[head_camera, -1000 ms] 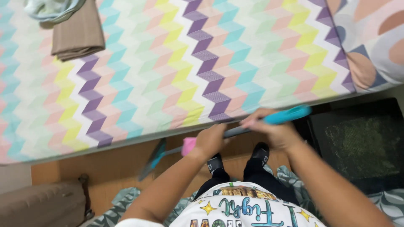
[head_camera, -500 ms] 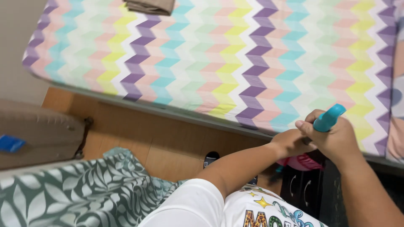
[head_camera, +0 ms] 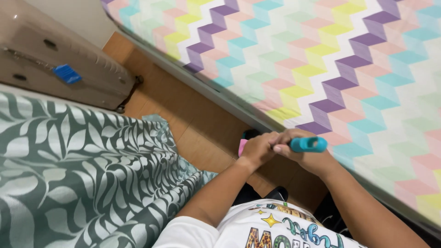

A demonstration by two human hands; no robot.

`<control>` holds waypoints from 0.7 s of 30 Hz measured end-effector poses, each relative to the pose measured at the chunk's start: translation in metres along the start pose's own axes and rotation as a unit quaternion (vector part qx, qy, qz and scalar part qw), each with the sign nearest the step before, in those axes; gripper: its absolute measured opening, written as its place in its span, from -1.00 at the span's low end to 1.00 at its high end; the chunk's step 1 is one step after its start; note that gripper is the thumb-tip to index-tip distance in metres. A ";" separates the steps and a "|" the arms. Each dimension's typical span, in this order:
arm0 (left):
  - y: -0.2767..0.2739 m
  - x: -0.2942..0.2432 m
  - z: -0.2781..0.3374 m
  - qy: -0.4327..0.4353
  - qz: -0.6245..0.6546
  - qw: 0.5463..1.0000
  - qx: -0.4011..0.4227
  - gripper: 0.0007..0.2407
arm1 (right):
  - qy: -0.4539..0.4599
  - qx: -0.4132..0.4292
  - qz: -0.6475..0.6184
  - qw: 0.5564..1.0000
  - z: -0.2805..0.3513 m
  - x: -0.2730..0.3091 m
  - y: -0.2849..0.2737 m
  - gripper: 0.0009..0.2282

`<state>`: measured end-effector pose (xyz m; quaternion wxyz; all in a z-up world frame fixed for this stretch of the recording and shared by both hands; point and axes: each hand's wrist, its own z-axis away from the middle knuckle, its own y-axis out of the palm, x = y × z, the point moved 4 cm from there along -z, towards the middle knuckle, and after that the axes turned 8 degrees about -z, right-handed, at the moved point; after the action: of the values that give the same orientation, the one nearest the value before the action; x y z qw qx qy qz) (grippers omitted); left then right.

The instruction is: The person sweeps the tiled floor with a broom and dustpan, moving around furniture and a suitcase. They then wipe the door and doorframe with a pink cloth.

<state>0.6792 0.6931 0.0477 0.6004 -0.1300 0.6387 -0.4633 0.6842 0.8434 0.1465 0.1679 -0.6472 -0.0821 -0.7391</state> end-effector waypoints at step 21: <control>-0.123 0.095 0.027 -0.107 -0.132 0.954 -0.247 -0.91 | -0.200 0.199 0.072 0.957 -0.073 0.057 0.069 -0.80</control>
<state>0.6317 0.5465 0.0822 0.5477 -0.4062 0.6425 -0.3496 0.6347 0.7469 0.1849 0.3261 -0.7393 -0.2124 -0.5496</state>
